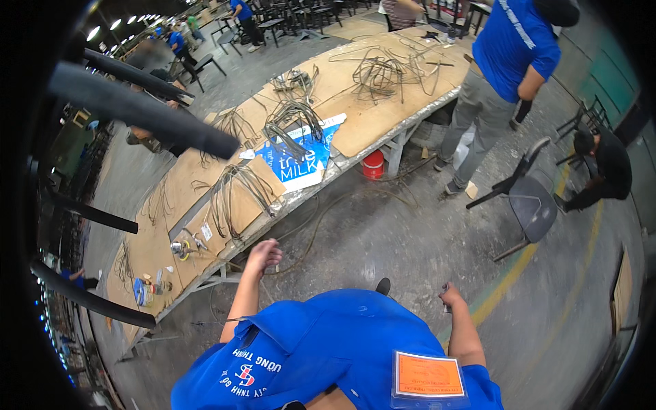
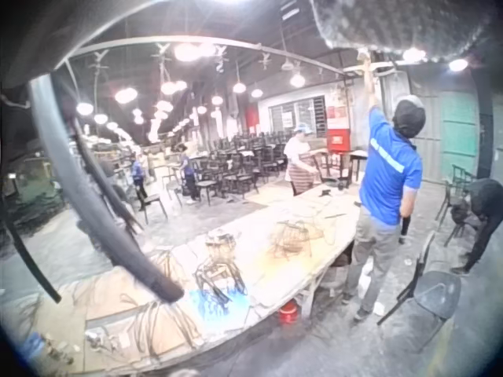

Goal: The person sands the legs of a black metal chair using a sanding block. They move the sanding block up and down along the curved legs to smooth the surface. The person also handles metal wire bundles on the workbench before and after sanding.

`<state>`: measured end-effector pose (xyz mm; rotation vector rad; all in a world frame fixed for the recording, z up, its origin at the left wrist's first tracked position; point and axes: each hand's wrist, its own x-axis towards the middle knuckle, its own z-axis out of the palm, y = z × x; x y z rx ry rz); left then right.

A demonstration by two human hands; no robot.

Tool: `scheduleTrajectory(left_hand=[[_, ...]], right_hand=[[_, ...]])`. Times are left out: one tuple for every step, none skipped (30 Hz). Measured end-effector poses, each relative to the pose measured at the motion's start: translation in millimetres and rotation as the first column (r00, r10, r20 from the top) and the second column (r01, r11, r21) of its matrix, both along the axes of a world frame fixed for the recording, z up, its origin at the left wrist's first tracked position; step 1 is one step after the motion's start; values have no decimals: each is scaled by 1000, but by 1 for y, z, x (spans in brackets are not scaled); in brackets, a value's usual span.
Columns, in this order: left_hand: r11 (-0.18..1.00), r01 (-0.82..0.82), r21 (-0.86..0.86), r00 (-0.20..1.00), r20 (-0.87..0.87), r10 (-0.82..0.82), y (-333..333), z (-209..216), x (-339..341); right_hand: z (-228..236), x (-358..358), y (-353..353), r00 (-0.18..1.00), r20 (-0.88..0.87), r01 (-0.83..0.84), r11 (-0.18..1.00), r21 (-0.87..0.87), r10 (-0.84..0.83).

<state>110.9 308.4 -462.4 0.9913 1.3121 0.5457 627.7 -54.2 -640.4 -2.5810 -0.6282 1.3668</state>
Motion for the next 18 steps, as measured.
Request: scheduleTrajectory(left_hand=[[993, 115, 10, 989, -93, -113, 0, -3, 18], [973, 229, 35, 967, -128, -222, 2, -6, 34], [963, 261, 63, 958, -141, -250, 4, -9, 48], [952, 292, 91, 950, -145, -278, 6, -13, 61], [938, 326, 118, 941, -141, -309, 9, -16, 72], [931, 346, 118, 929, -180, -322, 13, -19, 80], [922, 368, 118, 917, -208, -339, 17, -22, 87], [915, 389, 109, 904, -236, -356, 22, -25, 93], [917, 385, 104, 905, -236, -354, 28, -28, 98], [921, 380, 90, 906, -236, -351, 34, -31, 102], [927, 369, 64, 908, -235, -346, 40, -35, 106], [937, 337, 94, 920, -246, -306, 48, -39, 110], [947, 300, 112, 930, -253, -265, 58, -44, 115], [960, 256, 109, 944, -241, -225, 70, -49, 120], [957, 254, 143, 935, -288, -205, 85, -55, 124], [970, 180, 165, 971, -188, -148, 101, -61, 130], [964, 193, 182, 947, -291, -135, 122, -66, 135], [961, 130, 245, 956, -289, -56, 142, -71, 139]], right_hand=[[3, 11, 9, 1000, 5, -2, 999, 32, 2], [6, 20, 14, 1000, 9, -4, 998, 64, 4], [9, 29, 20, 1000, 14, 1, 996, 84, -2], [11, 37, 25, 1000, 15, -12, 997, 73, 11], [12, 45, 29, 1000, 17, -16, 998, 53, 15], [13, 51, 33, 1000, 24, -13, 999, 34, 12], [13, 57, 37, 999, 40, -23, 999, 29, 22], [13, 61, 40, 998, 64, -27, 999, 28, 25], [12, 64, 44, 995, 93, -18, 1000, -3, 18], [12, 67, 48, 997, 61, -38, 999, 13, 38], [11, 68, 52, 998, 32, -46, 999, -7, 46], [11, 67, 56, 999, 25, -45, 998, -48, 46], [11, 67, 61, 999, -18, -46, 998, -32, 46], [10, 65, 65, 999, -37, -36, 999, -38, 34], [11, 65, 68, 998, -55, -18, 998, -55, 15], [10, 63, 71, 997, -61, -41, 998, -40, 38], [11, 62, 72, 998, -61, -13, 999, -34, 11], [10, 62, 73, 999, -44, 20, 999, -36, -22]])
